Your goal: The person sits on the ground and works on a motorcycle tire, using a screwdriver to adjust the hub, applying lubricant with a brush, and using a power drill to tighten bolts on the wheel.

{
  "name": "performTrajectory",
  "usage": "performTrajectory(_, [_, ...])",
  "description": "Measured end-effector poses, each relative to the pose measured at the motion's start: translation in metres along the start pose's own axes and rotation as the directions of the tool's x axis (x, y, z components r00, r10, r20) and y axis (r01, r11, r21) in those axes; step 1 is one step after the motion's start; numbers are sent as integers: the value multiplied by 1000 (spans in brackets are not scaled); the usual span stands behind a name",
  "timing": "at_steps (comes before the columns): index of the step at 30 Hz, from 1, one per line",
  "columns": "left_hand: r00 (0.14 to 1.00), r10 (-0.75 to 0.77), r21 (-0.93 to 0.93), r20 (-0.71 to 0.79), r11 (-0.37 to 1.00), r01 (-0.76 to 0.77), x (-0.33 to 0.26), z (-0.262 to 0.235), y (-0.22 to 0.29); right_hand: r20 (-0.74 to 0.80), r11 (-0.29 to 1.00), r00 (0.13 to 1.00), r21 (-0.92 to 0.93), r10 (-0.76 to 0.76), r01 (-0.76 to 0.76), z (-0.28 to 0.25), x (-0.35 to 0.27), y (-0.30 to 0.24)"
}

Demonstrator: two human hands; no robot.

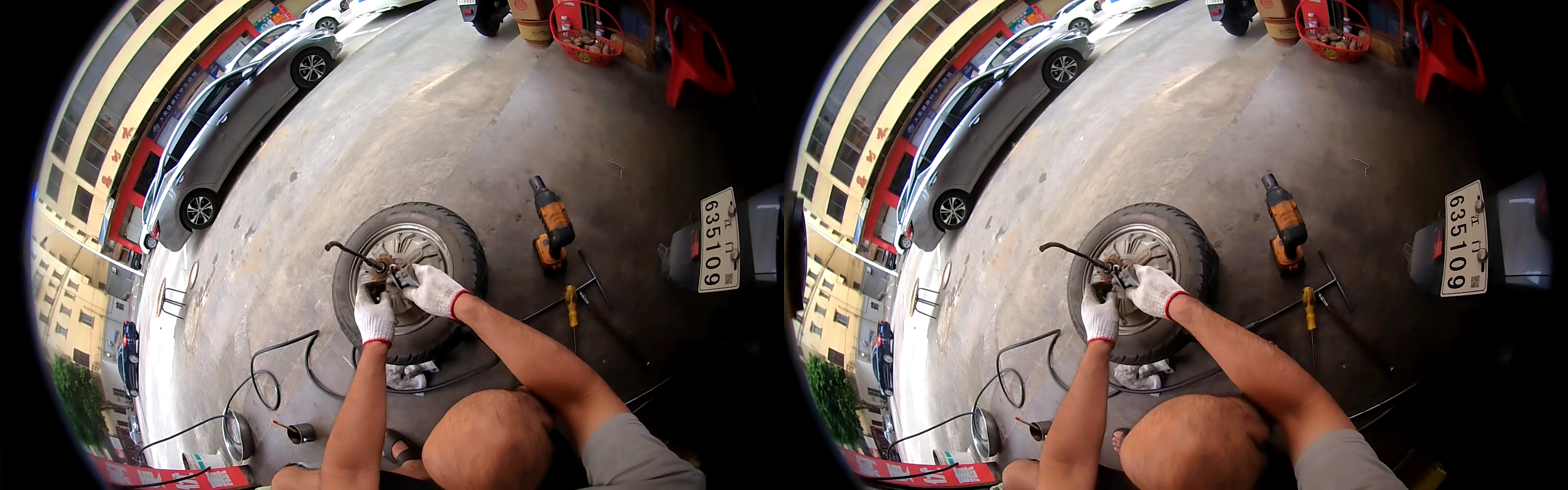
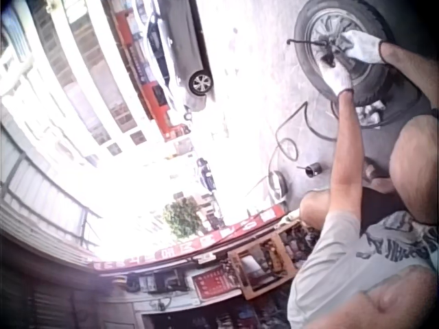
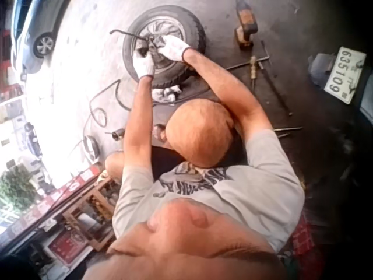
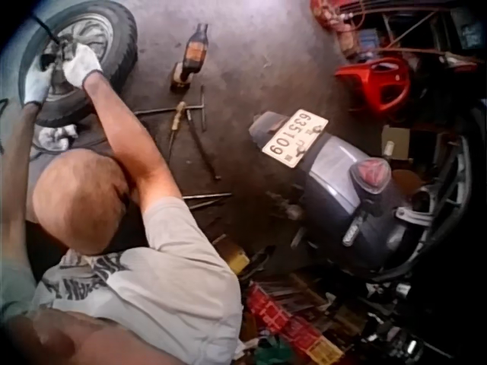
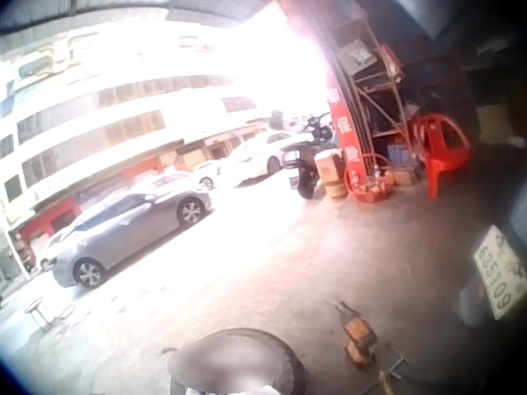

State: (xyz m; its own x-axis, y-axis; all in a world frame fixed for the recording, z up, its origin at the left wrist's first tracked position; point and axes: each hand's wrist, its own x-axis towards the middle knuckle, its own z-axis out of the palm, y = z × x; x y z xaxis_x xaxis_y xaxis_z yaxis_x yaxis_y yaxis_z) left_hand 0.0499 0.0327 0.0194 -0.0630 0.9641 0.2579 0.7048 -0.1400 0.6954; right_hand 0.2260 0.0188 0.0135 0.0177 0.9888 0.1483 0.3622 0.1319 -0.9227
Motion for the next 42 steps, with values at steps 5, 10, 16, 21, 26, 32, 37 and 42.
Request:
performTrajectory(5, [1000, 19, 126, 12, 992, -20, -39, -30, -48, -171, 998, 983, 21, 61, -58, 3, 0, -23])
performTrajectory(10, [988, 153, 194, 9, 969, -151, -56, -28, -36, -19, 999, 1000, 34, -4, 4, 11, 3, -25])
performTrajectory(16, [960, 255, 148, -120, 960, -237, -64, -22, -40, -18, 954, 1000, -299, 8, -13, -1, 2, -42])
performTrajectory(21, [953, 252, 73, -167, 967, -243, -67, -22, -50, 19, 878, 1000, -478, -13, 21, -1, -1, -68])
performTrajectory(26, [957, 204, -12, -205, 978, -210, -67, -25, -47, 58, 807, 998, -587, -38, 65, 14, -1, -84])
performTrajectory(32, [966, 174, -24, -191, 983, -182, -68, -28, -56, 24, 789, 995, -607, -101, 94, 21, 2, -76])
performTrajectory(37, [970, 160, -39, -186, 985, -170, -67, -24, -53, 2, 940, 999, -340, -41, 39, 15, -9, -52])
performTrajectory(42, [970, 157, -4, -184, 987, -160, -67, -30, -59, -151, 956, 955, 189, 256, -226, 5, -33, -61])
